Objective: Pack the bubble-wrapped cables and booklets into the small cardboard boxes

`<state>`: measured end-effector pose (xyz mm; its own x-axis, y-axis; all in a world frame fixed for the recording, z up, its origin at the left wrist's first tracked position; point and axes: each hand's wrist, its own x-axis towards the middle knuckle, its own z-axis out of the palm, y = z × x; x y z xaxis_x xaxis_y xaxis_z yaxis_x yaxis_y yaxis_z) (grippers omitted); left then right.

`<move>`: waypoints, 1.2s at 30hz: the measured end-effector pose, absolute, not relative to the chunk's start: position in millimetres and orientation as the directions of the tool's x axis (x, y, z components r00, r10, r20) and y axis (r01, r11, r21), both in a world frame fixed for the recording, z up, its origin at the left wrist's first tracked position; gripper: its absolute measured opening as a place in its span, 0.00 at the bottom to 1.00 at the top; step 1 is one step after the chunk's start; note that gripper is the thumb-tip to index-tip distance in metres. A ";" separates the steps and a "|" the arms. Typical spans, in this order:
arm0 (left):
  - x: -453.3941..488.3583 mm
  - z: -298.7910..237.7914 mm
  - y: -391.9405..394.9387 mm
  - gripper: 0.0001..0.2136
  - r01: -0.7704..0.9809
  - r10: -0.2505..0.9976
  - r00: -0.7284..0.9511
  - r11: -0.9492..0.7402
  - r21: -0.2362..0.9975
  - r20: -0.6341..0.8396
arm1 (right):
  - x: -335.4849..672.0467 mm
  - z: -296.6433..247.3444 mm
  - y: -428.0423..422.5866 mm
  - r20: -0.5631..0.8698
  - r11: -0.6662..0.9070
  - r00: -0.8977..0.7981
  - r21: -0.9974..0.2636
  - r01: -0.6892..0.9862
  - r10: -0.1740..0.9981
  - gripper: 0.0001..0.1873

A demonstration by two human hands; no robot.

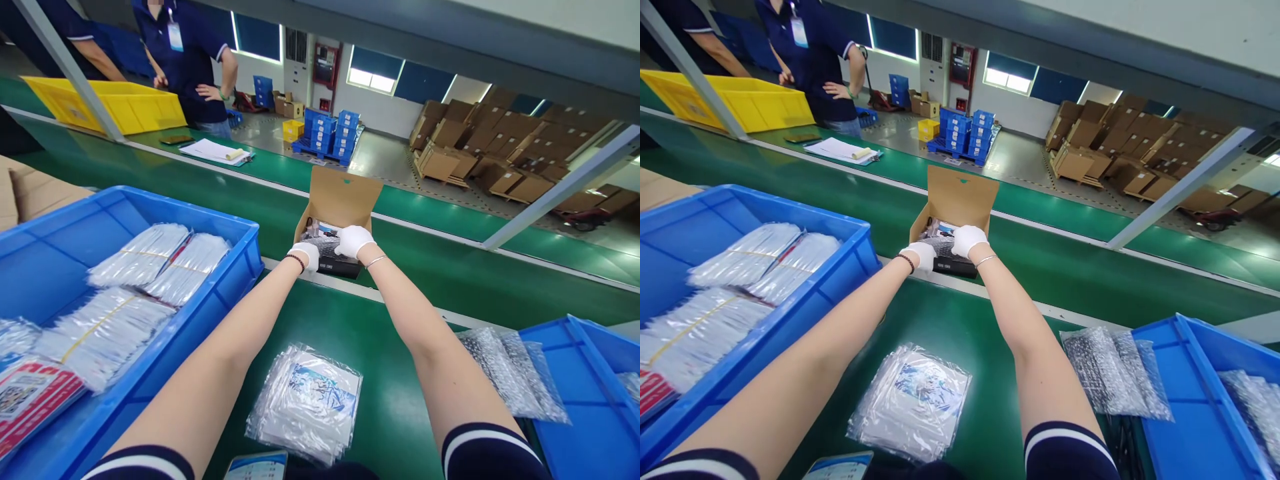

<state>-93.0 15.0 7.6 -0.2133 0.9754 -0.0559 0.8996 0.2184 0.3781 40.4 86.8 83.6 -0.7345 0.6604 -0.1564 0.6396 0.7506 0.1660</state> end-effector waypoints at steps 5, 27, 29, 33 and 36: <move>-67.3 8.0 12.5 0.17 0.952 0.967 -0.192 0.226 0.207 -0.169 | 60.1 81.1 104.7 -0.239 0.785 -0.749 0.137 0.604 0.618 0.18; -7.6 18.8 -16.6 0.25 0.965 0.984 0.146 -0.164 0.206 0.098 | 152.5 66.9 -15.4 -0.092 0.575 -0.577 -0.054 0.817 0.811 0.22; -6.6 17.5 -28.9 0.26 0.946 0.953 0.187 -0.241 0.218 0.238 | 169.3 40.2 -68.7 -0.180 0.702 -0.728 -0.193 0.686 0.662 0.30; -8.3 23.7 -57.5 0.23 0.897 0.894 0.054 -0.239 0.371 0.445 | 197.6 -7.1 -126.7 -0.341 0.590 -0.694 -0.367 0.719 0.634 0.48; -14.1 36.4 -83.5 0.20 0.838 0.885 -0.037 -0.225 0.497 0.464 | 216.1 -21.2 -120.2 -0.414 0.334 -0.591 -0.542 0.771 0.693 0.21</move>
